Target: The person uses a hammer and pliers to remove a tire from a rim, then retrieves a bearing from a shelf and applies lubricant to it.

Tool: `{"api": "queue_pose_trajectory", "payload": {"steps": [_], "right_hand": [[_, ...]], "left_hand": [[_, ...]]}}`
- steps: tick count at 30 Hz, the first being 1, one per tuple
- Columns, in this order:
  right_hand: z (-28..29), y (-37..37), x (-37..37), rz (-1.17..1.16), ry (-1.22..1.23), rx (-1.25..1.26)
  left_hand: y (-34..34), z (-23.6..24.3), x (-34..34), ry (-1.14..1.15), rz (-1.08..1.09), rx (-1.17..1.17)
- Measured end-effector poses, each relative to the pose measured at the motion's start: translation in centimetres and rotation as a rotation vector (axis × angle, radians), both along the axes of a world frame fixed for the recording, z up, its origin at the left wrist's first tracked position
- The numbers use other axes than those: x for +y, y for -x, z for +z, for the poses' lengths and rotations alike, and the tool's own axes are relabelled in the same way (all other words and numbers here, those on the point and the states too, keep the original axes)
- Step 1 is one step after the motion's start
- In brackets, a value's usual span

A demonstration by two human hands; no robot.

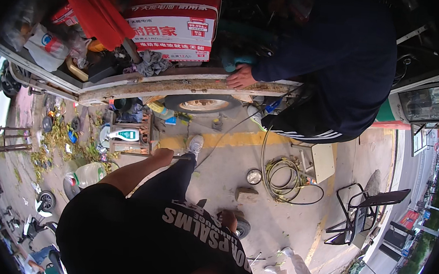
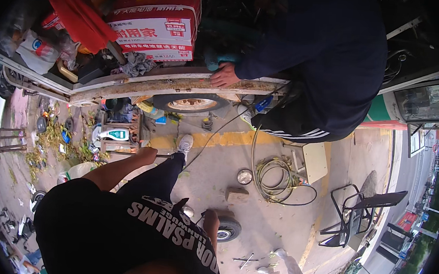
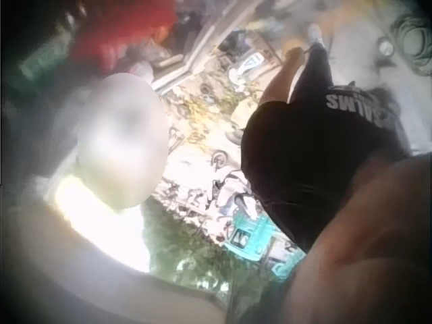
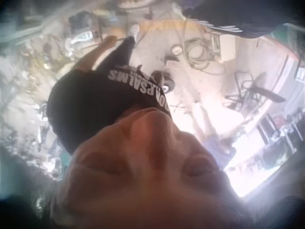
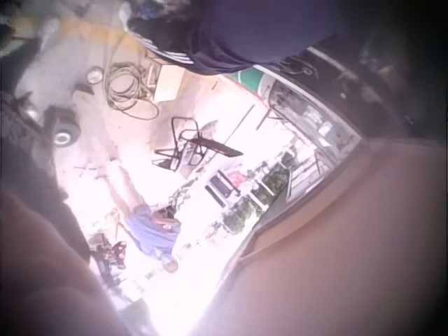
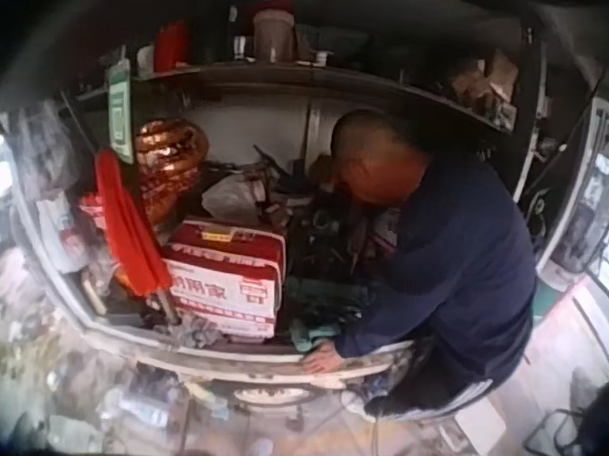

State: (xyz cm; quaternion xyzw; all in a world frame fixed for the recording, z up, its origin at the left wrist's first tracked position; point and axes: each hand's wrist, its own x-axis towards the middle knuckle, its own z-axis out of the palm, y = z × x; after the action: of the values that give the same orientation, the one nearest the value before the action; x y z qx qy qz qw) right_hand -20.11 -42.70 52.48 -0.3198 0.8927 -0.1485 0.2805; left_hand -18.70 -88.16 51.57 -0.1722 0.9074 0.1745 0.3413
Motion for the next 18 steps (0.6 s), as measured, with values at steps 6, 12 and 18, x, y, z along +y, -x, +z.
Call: {"api": "queue_pose_trajectory", "payload": {"steps": [6, 12, 18], "right_hand": [[11.8, 16.5, -22.9, -0.279, 0.457, 0.087], [15.1, 19.5, -30.7, -0.569, 0.287, -0.843], [12.6, 20.4, -34.3, -0.545, 0.578, -0.315]], "left_hand": [[14.6, 5.7, -2.1, -0.282, -0.625, 0.211], [21.5, 9.7, -2.9, -0.472, -0.921, 0.469], [24.6, 10.6, -6.1, -0.347, -0.868, 0.571]]}}
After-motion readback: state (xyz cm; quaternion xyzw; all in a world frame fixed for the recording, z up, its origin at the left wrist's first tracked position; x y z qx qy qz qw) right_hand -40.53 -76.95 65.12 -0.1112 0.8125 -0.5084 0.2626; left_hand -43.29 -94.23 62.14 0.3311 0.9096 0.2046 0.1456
